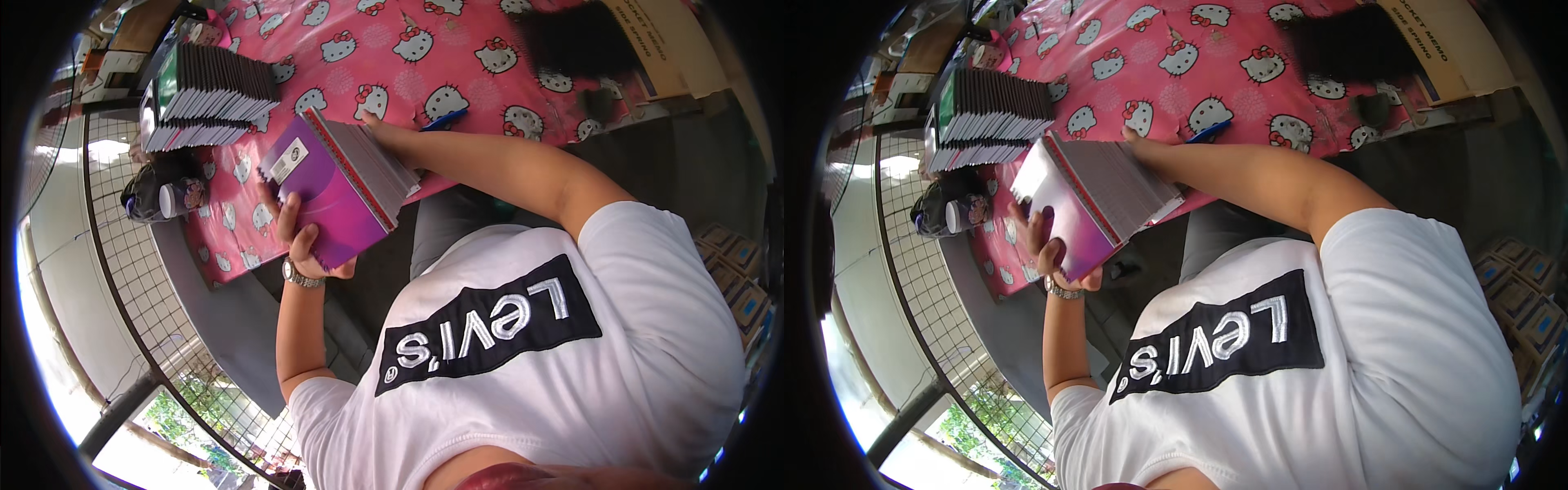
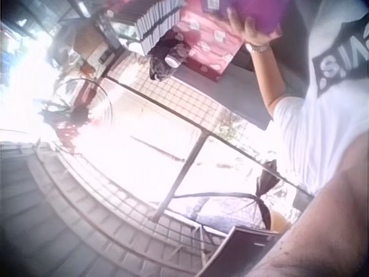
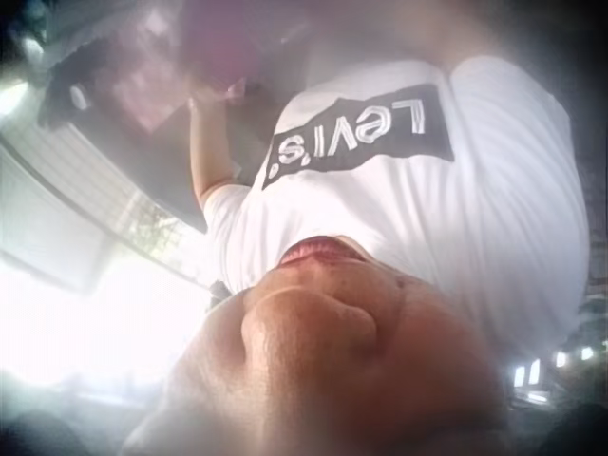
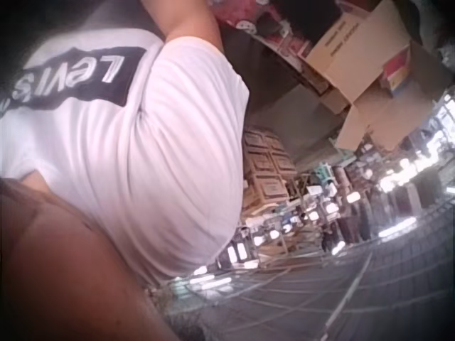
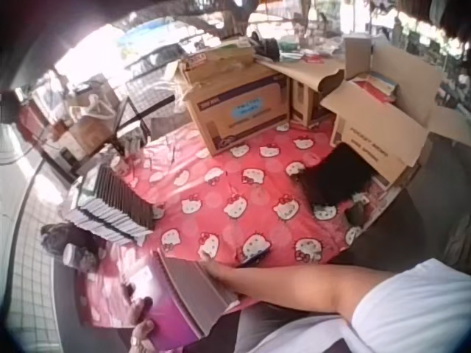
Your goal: The person removes spiral notebooks from a cardboard box and uses wire cutters to trim the protruding ends of the metal coils on the notebook spines.
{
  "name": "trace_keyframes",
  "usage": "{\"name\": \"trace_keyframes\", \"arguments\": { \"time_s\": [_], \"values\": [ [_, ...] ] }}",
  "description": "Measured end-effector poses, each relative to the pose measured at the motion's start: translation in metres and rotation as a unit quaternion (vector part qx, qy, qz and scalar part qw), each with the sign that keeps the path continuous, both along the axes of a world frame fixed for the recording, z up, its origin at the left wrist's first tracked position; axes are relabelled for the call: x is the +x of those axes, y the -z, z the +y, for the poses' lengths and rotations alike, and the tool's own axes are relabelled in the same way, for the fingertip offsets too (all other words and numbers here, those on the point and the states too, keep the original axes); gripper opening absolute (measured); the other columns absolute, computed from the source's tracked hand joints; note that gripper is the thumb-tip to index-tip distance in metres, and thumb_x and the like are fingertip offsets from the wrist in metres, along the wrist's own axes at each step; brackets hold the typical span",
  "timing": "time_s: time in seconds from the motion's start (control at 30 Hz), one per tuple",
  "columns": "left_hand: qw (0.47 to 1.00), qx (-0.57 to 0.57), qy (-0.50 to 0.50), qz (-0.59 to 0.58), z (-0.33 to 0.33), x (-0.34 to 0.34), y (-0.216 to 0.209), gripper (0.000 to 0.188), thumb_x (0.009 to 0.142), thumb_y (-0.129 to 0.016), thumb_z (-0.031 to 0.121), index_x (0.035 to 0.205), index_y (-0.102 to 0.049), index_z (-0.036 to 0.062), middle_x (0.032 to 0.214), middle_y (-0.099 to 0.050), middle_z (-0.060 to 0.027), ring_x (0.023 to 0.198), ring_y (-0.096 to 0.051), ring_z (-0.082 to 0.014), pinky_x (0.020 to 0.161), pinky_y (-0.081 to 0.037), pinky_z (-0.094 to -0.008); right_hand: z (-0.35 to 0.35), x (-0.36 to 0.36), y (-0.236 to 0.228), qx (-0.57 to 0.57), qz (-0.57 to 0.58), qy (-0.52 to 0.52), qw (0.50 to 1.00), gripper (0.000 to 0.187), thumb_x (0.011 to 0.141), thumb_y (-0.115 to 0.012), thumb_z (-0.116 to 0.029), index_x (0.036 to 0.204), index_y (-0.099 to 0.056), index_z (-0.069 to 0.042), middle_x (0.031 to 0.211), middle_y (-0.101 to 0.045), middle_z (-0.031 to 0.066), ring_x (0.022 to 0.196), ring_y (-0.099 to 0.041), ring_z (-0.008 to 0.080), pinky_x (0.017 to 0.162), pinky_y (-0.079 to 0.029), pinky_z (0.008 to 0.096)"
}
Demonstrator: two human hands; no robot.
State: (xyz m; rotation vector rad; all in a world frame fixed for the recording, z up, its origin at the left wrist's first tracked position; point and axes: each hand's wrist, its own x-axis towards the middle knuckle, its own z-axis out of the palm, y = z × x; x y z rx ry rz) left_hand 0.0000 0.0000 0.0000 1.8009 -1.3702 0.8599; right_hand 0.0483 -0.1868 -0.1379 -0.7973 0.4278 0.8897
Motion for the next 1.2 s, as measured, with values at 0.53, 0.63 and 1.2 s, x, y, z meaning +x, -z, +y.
{"name": "trace_keyframes", "arguments": {
  "time_s": [0.53,0.63,1.2],
  "values": [
    [0.979,0.196,-0.027,0.056,-0.007,0.003,-0.058,0.076,0.079,-0.051,0.074,0.118,-0.058,0.0090,0.135,-0.054,-0.0144,0.133,-0.039,-0.0427,0.113,-0.016,-0.0618,-0.133,-0.122,0.014,-0.671,-0.588,-0.139,0.430,0.038,0.087,-0.065,-0.032,0.124,-0.064,-0.025,0.138,-0.048,0.0101,0.131,-0.044,0.0313,0.107,-0.033,0.0508],
    [0.972,0.188,-0.008,0.140,-0.003,0.009,-0.068,0.076,0.082,-0.047,0.074,0.115,-0.059,0.0066,0.132,-0.055,-0.0134,0.130,-0.042,-0.0401,0.113,-0.016,-0.0598,-0.166,-0.124,0.014,-0.750,-0.505,-0.110,0.413,0.038,0.086,-0.067,-0.031,0.123,-0.065,-0.025,0.137,-0.049,0.0097,0.131,-0.044,0.0294,0.107,-0.032,0.0506],
    [0.665,-0.118,-0.015,0.738,-0.055,-0.010,0.170,0.062,0.103,-0.033,0.051,0.143,-0.038,0.0046,0.140,-0.050,-0.0102,0.127,-0.050,-0.0254,0.108,-0.038,-0.0399,-0.054,-0.096,-0.210,-0.325,-0.411,0.088,0.847,0.056,0.093,-0.062,-0.036,0.134,-0.051,0.000,0.125,-0.059,0.0148,0.117,-0.056,0.0224,0.101,-0.042,0.0347]
  ]
}}
